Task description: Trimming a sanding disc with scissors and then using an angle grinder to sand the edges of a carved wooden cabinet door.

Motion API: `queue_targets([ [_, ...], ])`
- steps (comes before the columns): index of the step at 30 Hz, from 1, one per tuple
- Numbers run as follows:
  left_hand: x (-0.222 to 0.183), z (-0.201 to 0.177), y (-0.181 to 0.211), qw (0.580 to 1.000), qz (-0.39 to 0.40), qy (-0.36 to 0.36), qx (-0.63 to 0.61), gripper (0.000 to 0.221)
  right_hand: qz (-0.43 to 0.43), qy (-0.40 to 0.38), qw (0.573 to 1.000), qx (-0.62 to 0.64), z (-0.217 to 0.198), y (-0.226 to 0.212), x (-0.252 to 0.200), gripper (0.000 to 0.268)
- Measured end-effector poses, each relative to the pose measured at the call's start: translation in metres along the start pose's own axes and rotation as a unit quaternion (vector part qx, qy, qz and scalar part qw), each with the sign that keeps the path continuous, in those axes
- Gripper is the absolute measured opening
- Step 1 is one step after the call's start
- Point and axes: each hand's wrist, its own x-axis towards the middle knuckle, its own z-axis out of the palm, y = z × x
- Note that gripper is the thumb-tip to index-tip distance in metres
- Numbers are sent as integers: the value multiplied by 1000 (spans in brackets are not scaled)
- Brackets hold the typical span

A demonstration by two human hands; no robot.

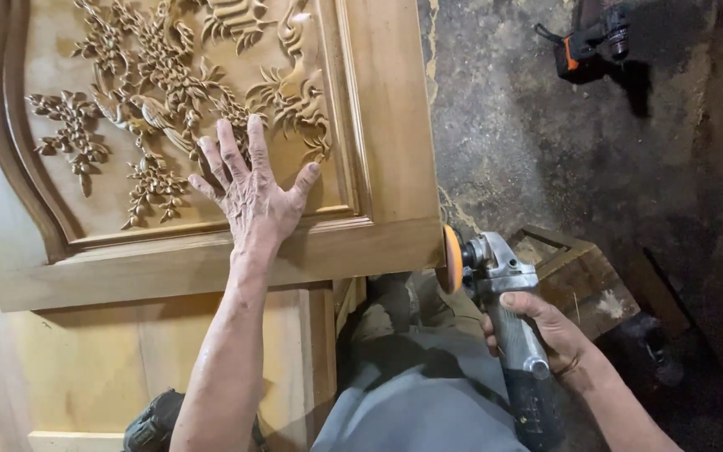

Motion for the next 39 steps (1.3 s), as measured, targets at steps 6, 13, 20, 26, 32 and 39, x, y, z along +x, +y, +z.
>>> queue_targets([
  [6, 1, -10, 8, 998, -13, -59, 17, 99, -30, 25, 999, -26, 14, -6, -13, 32],
  [13, 4, -16, 12, 996, -14, -79, 27, 98, -2, 35, 999, 6, 4, -1, -7, 31],
  [20, 2, -16, 12, 997, -9, -77, 26, 96, -3, 32, 999, -42, 14, -10, -15, 35],
  [26, 1, -16, 13, 997, -4, -74, 32, 95, -7, 38, 998, -58, 19, -12, -17, 33],
  [32, -2, -15, 13, 996, 8, -68, 55, 95, -36, -5, 995, -97, 16, -15, -18, 38],
  [39, 1, -17, 13, 996, 5, -73, 55, 95, -3, 48, 995, -84, 14, -18, -15, 37],
])
